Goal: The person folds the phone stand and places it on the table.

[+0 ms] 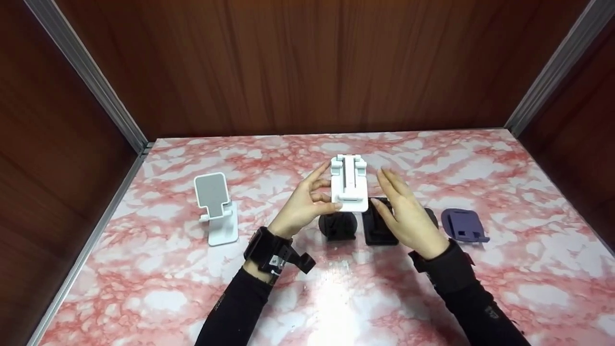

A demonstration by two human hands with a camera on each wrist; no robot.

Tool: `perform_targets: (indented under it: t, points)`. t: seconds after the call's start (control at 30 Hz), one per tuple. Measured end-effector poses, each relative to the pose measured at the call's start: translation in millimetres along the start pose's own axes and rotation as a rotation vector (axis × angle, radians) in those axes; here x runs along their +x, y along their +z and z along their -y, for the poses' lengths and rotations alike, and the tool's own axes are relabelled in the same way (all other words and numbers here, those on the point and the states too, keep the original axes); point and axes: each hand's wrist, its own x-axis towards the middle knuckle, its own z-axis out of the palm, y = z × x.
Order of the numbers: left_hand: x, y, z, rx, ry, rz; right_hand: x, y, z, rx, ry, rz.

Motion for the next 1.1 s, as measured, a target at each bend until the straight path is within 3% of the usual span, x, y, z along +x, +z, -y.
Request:
perform_targets:
  t: [0.17,0.37,0.77,0.97,1.1]
  points:
    - [-2.1,-5.1,1.2,-0.004,0.002,0.002,2.0,5.8,-5.7,-0.133,-0.045,-0.057]
    - [-11.2,-15.7,5.8,0.035,-0.031,-0.023,2.7,12.5,-12.1,-0.235,-0.039,-0.031]
    - [-34.6,-51.5,28.3,0.142,-0.149,-0.074,0.7,19.3,-17.7,-0.253,-0.004,0.032]
    - [-44.2,-62.8,39.8,0.200,-0.234,-0.109,0.3,21.5,-19.5,-0.256,-0.020,0.044]
    - [-47.9,-66.9,46.4,0.238,-0.256,-0.114,0.6,22.5,-19.4,-0.252,-0.030,0.045]
